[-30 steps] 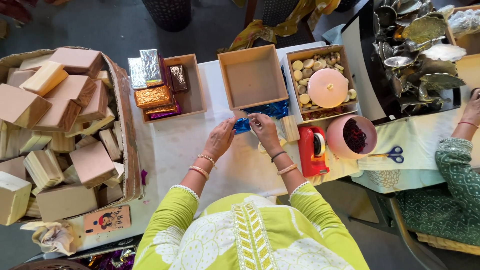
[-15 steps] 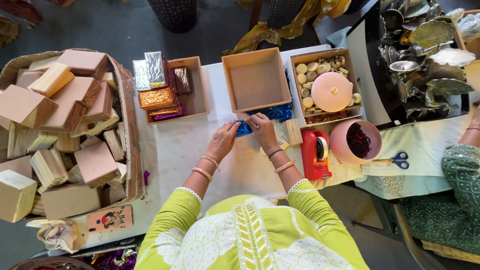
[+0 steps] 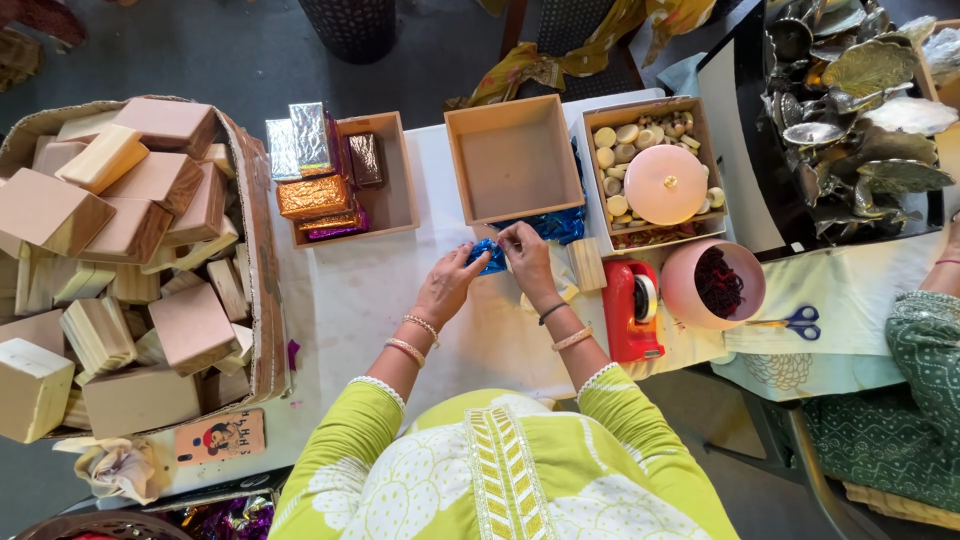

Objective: Wrapping rectangular soap bars in blue foil and paper then placing them in cardboard boxes.

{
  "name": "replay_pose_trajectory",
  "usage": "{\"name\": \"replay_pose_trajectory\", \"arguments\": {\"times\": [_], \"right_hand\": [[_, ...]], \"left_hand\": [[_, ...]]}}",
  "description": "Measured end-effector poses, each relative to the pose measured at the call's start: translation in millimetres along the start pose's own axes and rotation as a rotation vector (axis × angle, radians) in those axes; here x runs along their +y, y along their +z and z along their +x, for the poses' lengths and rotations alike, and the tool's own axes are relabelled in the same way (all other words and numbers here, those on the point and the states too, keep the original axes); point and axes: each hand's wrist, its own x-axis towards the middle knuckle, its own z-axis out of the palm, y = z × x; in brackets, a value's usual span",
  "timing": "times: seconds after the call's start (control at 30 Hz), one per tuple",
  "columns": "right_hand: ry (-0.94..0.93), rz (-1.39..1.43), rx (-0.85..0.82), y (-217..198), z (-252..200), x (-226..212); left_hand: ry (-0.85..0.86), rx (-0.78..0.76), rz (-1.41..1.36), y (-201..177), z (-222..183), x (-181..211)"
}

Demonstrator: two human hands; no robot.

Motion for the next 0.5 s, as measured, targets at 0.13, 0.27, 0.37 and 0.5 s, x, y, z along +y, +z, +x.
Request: {"name": "replay_pose_trajectory", "arguments": {"times": [0.13, 0.27, 0.37, 0.5], "right_hand": [[0.058, 0.035, -0.025, 5, 6, 5], [0.16, 0.211, -0.03, 16, 7, 21], [0.168, 0.255, -0.019, 18, 8, 23], [0.187, 0.249, -0.039, 19, 9, 29]], "left_hand": [[0.016, 0.008, 0.016, 7, -1, -4], [0.018, 0.035, 0.004, 9, -1, -6], [0.016, 0.041, 0.001, 10, -1, -6], [-0.005, 0.024, -0.012, 3, -1, -2]]}}
